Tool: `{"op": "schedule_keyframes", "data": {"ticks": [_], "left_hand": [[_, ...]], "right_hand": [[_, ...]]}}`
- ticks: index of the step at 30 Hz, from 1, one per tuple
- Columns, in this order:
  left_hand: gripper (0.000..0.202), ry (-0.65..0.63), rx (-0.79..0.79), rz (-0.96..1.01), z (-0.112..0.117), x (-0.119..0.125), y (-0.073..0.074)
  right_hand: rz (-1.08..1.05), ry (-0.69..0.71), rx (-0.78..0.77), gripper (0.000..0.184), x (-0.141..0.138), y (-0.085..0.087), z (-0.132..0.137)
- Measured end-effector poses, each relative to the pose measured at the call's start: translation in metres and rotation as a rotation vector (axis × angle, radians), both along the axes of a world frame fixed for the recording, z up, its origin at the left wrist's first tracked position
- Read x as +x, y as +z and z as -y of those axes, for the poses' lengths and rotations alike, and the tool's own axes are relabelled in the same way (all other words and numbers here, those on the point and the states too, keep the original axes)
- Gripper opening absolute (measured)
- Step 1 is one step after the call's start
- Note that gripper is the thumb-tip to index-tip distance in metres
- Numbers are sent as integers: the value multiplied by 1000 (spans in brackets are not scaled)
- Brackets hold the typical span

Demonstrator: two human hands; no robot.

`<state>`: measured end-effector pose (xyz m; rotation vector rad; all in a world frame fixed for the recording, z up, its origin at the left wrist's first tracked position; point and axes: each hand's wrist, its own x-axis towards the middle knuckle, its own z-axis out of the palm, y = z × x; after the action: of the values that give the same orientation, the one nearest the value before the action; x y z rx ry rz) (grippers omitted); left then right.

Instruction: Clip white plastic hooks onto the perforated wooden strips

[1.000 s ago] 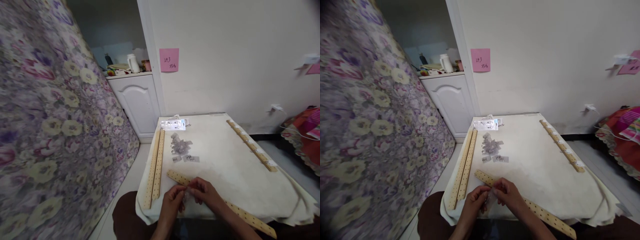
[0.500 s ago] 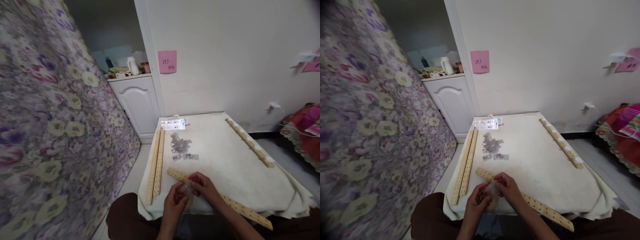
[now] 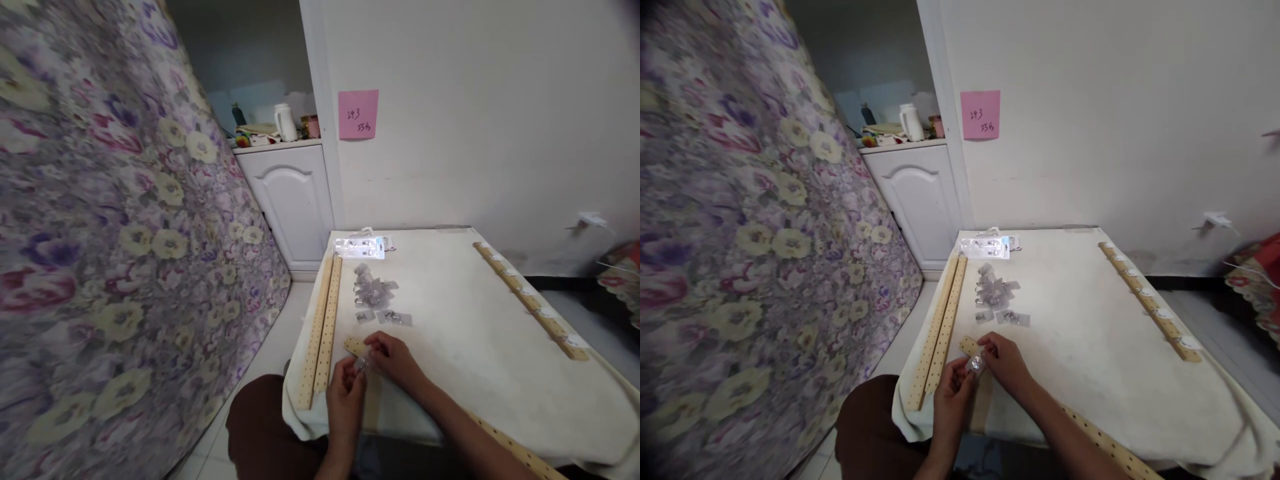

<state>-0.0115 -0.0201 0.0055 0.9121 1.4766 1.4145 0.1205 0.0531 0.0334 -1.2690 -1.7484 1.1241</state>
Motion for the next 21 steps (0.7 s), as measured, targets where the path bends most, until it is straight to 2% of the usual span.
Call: {"op": "schedule_keyframes", "data": {"ticks": [9,15,21], "left_hand": [[34,153,-2,-123,-20,-5,5],[30,156,-16,-229,-28,-10,-1],[32,120,-39,-333,-31,-11,-2]], "right_hand": [[36,-16,50,31,-25,-18,-31],[35,-32,39,33,-31,-33,-35],[59,-61,26,30,-32,-36,-36]]}}
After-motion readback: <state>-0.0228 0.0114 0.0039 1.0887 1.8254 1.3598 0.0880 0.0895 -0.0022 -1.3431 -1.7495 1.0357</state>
